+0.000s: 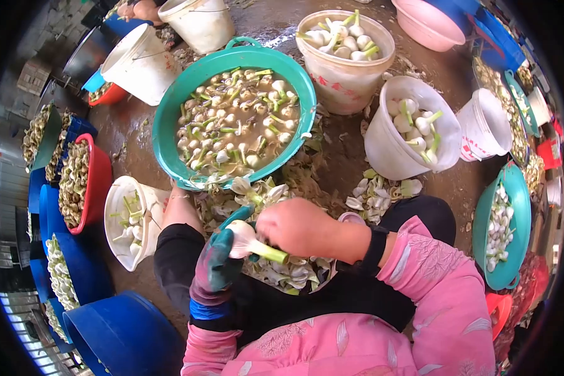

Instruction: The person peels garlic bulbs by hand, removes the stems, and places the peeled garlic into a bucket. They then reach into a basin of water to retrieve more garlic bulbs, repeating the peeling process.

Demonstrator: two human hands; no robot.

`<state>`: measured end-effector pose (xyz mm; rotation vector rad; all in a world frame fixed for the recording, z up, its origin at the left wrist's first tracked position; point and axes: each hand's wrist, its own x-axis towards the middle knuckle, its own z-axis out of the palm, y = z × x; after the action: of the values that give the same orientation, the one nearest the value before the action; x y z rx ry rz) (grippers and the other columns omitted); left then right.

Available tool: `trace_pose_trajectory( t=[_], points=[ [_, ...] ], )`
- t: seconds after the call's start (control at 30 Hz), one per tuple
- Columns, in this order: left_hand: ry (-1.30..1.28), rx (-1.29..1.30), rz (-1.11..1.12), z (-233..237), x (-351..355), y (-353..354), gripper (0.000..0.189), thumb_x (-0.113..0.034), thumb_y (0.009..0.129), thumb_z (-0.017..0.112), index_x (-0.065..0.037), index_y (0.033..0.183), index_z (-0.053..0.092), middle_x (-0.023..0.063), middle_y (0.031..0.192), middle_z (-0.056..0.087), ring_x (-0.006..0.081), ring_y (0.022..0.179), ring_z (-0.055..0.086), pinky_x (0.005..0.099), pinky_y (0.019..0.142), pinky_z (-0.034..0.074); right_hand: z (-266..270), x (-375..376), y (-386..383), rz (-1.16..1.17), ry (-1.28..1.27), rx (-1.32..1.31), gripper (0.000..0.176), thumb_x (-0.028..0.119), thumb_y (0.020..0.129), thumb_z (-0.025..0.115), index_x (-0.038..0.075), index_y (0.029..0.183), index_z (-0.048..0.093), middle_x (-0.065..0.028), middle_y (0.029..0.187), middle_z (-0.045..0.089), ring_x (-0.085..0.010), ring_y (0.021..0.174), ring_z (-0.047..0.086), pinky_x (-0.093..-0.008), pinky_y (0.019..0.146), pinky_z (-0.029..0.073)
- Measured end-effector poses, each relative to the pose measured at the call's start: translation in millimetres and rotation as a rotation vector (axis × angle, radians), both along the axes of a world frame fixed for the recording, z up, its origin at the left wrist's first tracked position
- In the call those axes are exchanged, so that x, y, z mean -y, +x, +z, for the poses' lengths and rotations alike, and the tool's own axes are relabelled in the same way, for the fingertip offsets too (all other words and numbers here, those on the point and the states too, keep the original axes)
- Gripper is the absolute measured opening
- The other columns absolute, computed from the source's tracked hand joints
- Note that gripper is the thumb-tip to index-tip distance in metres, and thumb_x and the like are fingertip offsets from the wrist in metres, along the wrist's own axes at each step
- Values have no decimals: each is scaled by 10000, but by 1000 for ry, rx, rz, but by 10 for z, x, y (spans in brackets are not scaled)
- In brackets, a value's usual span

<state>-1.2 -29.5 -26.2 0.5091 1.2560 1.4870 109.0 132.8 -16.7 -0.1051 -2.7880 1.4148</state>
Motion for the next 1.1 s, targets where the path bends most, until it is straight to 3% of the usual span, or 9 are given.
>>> trace_pose_trajectory(
  t=[0.07, 0.13, 0.3, 0.47, 0.7, 0.83, 0.9, 0.93, 1.1],
  points=[
    [134, 233, -36, 56, -30, 77, 618, -377, 818, 467, 64, 1227, 325, 164, 1054, 516, 225, 901, 530, 321, 772, 427, -10, -115, 70, -356, -193, -111, 187, 166, 786, 454, 19, 716, 547, -157, 637, 547, -314, 588, 533, -391, 549, 410],
    [157, 332, -73, 32, -41, 151, 651, -391, 805, 481, 52, 1246, 299, 203, 1094, 491, 277, 966, 509, 367, 823, 413, -9, -319, 85, -575, -711, -2, 247, 215, 828, 456, 8, 737, 557, -86, 576, 550, -167, 510, 523, -310, 514, 417],
    [86, 117, -15, 132, -85, 240, 584, -350, 823, 477, 25, 1245, 328, 149, 1067, 511, 216, 917, 520, 314, 825, 399, 240, -61, 271, -276, -269, 296, 495, 439, 829, 423, 1, 640, 556, -161, 595, 543, -324, 541, 519, -410, 553, 408],
    [-57, -373, 18, 240, -42, 346, 475, -291, 867, 432, 29, 1213, 382, 69, 996, 545, 125, 884, 498, 238, 771, 387, 125, 139, 323, -39, -2, 43, 278, 250, 796, 460, 11, 679, 541, -198, 649, 532, -381, 632, 510, -444, 589, 400],
    [12, -213, -13, 221, 25, 342, 372, -144, 873, 458, 21, 1201, 401, 63, 1035, 523, 111, 934, 471, 219, 826, 362, 108, 244, 351, -57, 140, 23, 216, 203, 779, 460, 20, 689, 532, -191, 630, 520, -374, 619, 506, -436, 574, 401],
    [40, -491, -2, 72, 52, 356, 361, -145, 836, 508, 15, 1154, 446, 109, 905, 580, 137, 783, 541, 246, 703, 421, -35, 166, 341, 148, 342, -127, 177, 175, 763, 483, 25, 677, 520, -179, 608, 508, -362, 597, 510, -431, 552, 406],
    [38, -775, -28, -2, 65, 355, 370, -140, 789, 553, 19, 1114, 473, 156, 751, 585, 214, 644, 581, 294, 612, 443, 6, 165, 349, -84, 276, 14, 100, 117, 729, 515, 40, 667, 503, -164, 584, 487, -343, 580, 514, -419, 527, 409],
    [28, -660, -21, 24, 40, 367, 302, -126, 808, 547, 29, 1062, 495, 124, 953, 571, 128, 821, 525, 248, 745, 419, 20, 201, 347, -59, 282, 4, 100, 117, 729, 515, 40, 667, 503, -164, 584, 487, -343, 580, 514, -419, 527, 409],
    [-136, -604, -1, 175, -49, 313, 338, -234, 773, 592, 5, 1000, 517, 138, 778, 589, 221, 708, 572, 312, 640, 444, 43, 312, 324, -215, 385, -158, 80, 130, 751, 493, 63, 708, 481, -131, 607, 522, -324, 560, 526, -410, 504, 417]
  ],
)
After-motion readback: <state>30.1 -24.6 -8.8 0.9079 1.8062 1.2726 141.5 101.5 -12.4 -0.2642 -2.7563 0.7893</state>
